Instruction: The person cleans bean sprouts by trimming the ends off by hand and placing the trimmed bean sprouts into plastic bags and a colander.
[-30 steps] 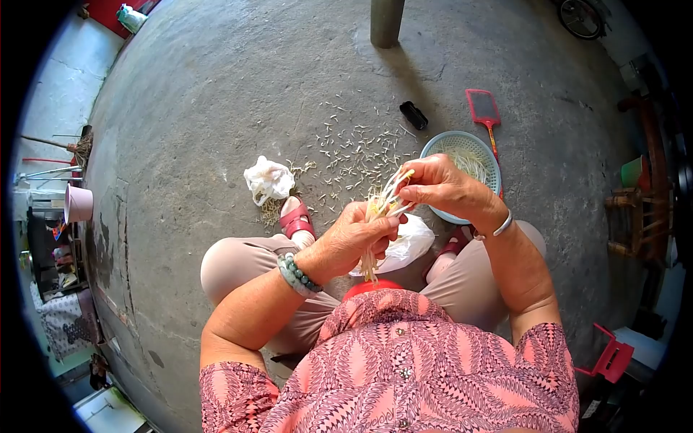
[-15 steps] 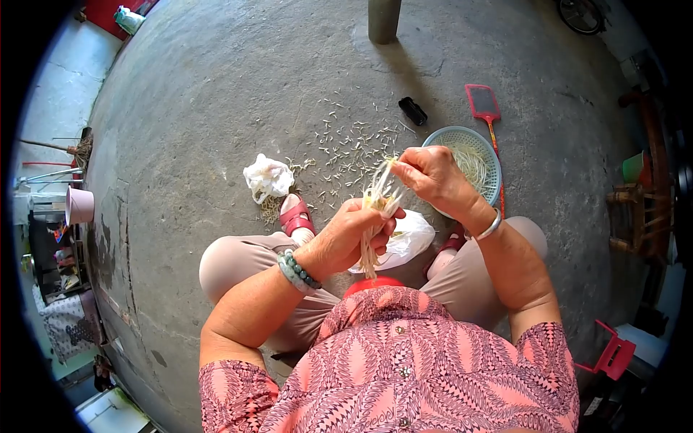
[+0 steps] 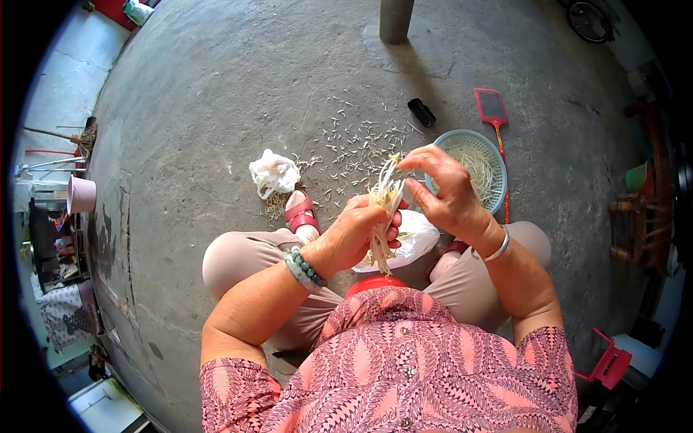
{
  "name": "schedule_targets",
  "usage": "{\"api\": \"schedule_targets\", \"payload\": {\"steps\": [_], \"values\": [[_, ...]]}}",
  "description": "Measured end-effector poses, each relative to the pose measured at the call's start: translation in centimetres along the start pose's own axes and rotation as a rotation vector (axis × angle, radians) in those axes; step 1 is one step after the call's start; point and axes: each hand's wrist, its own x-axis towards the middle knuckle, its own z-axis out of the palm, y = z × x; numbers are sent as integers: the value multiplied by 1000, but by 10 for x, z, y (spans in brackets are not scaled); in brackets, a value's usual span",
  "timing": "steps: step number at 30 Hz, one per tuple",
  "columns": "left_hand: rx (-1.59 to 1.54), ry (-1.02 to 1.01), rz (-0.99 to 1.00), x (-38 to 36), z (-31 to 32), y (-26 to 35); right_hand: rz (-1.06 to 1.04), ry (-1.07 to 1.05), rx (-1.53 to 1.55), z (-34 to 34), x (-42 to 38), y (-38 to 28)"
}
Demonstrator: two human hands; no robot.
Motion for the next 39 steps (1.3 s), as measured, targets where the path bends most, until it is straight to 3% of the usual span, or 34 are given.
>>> {"api": "schedule_targets", "payload": {"steps": [3, 7, 12, 17, 21, 23, 26, 30, 35, 39], "values": [[136, 97, 14, 2, 5, -1, -29, 50, -20, 1, 1, -9], [363, 101, 83, 7, -4, -10, -145, -118, -104, 6, 0, -13], [633, 161, 107, 11, 0, -8, -216, -118, -172, 14, -2, -9], [727, 127, 143, 13, -2, -8, -224, -154, -229, 13, -2, -14], [738, 170, 85, 12, 2, -10, -148, 49, -95, 8, 10, -5], [841, 132, 81, 13, 0, -9, -207, 24, -129, 9, 14, 1], [1117, 141, 68, 18, -6, -13, -117, -211, -40, 8, 5, 7], [1191, 110, 167, 14, -4, -13, -117, -389, -22, 1, 2, 10], [1199, 59, 82, 11, 2, -5, -124, -452, 45, -2, -2, 11], [1189, 32, 148, 10, 2, -7, -85, -470, 115, -6, 0, 7]]}}
